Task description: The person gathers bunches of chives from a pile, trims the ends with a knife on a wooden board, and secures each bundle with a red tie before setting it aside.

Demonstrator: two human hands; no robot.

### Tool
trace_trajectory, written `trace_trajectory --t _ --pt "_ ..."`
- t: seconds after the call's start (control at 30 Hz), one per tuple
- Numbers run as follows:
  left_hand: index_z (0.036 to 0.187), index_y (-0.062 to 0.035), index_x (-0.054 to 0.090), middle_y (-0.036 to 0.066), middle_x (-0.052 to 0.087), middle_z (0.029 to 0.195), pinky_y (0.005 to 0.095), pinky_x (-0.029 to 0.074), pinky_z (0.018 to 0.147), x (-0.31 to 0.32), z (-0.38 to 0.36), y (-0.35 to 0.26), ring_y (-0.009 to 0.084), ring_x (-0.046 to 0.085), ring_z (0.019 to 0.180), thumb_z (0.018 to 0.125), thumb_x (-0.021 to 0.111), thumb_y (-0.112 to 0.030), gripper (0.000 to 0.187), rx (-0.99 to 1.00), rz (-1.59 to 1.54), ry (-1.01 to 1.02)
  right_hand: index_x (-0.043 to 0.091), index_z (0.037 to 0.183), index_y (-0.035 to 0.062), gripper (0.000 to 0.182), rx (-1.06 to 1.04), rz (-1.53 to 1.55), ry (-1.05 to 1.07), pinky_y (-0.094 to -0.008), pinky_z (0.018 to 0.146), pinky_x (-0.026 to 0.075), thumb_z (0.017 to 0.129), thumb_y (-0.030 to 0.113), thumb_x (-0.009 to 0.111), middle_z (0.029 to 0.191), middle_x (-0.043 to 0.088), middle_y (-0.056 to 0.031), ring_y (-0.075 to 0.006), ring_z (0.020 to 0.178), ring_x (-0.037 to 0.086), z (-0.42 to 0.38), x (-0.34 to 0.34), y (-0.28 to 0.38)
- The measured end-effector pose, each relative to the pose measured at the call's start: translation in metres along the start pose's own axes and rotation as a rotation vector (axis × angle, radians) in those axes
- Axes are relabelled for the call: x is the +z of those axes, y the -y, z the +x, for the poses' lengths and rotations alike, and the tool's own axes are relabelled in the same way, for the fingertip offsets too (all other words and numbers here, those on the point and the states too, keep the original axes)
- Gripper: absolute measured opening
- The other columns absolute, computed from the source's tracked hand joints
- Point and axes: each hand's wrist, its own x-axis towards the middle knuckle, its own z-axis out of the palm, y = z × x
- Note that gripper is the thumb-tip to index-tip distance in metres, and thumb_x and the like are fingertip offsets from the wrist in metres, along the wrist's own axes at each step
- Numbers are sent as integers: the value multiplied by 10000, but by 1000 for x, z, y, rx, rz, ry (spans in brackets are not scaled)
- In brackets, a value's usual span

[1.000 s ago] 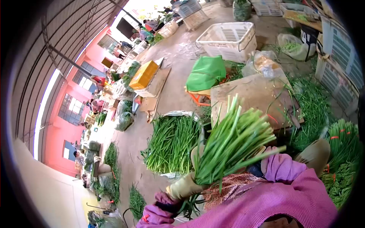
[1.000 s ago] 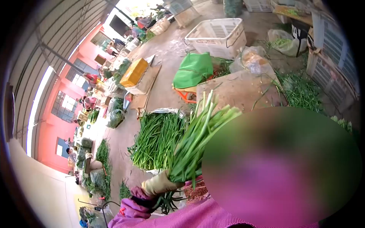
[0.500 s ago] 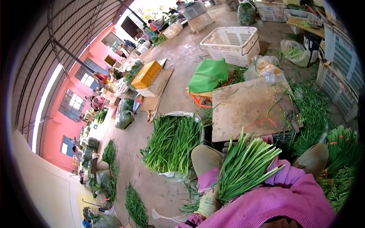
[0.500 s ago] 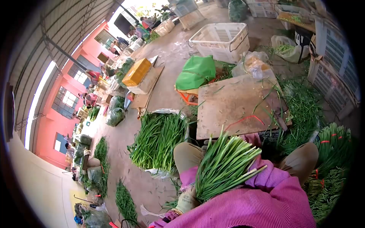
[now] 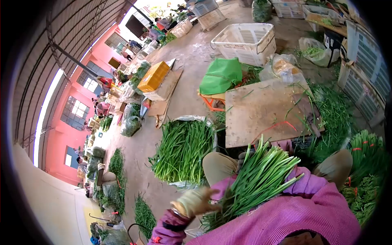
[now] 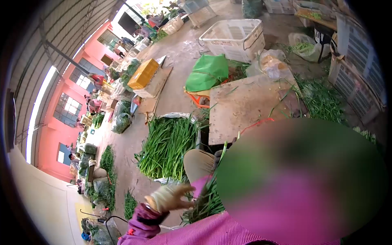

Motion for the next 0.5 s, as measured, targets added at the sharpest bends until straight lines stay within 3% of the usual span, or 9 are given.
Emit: trace_trajectory --t 0.03,0.07,0.13,0.2,0.27,0.3,0.4,0.47,0.5 --pt "1366 -69 512 200 614 1242 387 497 959 -34 -8 -13 334 603 1137 781 750 -500 765 -163 -9 -70 618 1151 71 634 -1 -80 -88 -390 864 476 907 644 499 1168 622 -71 -237 1050 563 0 13 2" --pt "1330 -30 515 205 623 1189 381 518 910 -36 -7 1 316 630 1083 730 817 -436 785 -11 80 -484 618 1150 70 636 -7 -172 -178 -391 857 477 908 645 496 1164 623 -70 -235 1048 564 -3 24 3" --pt "1420 -28 419 194 463 1426 372 451 1012 -54 25 11 309 489 1290 727 786 -549 942 385 -199 -847 618 1149 67 640 -11 -358 -341 -392 844 480 911 648 490 1154 625 -68 -232 1043 567 -6 38 2" --pt "1485 -38 294 188 352 1513 400 382 1074 -41 67 -4 304 389 1366 702 776 -611 1084 470 -673 -702 617 1148 65 644 -1 -477 -474 -394 832 483 913 650 484 1144 628 -66 -228 1038 569 -4 46 6" --pt "1521 -57 212 168 354 1513 402 318 1121 0 119 0 264 363 1378 705 771 -615 1136 460 -1133 -290 617 1148 63 649 43 -572 -583 -395 819 486 915 652 478 1135 630 -65 -225 1033 572 -2 47 10" --pt "1483 -37 205 137 434 1377 365 381 1062 9 132 -4 220 421 1300 735 817 -375 1024 542 -1272 -67 617 1147 62 651 56 -606 -616 -396 812 487 917 653 475 1130 631 -64 -223 1031 573 -1 49 13" --pt "1498 -32 276 90 433 1435 344 343 1094 96 158 1 204 417 1310 823 712 -485 923 421 -1558 78 617 1146 59 657 90 -674 -711 -398 793 492 920 657 466 1116 635 -62 -218 1024 577 -4 54 25" --pt "1493 -31 318 95 444 1444 348 369 1076 99 157 -12 213 456 1282 840 681 -527 897 385 -1520 276 617 1145 56 662 108 -712 -776 -400 780 495 922 659 460 1106 638 -60 -215 1019 580 -9 54 37" --pt "1441 -19 407 95 531 1362 339 407 1036 113 162 -5 208 525 1208 878 640 -515 786 363 -1605 337 617 1145 55 664 115 -726 -808 -401 774 496 924 660 457 1102 639 -59 -213 1017 581 -11 56 44"
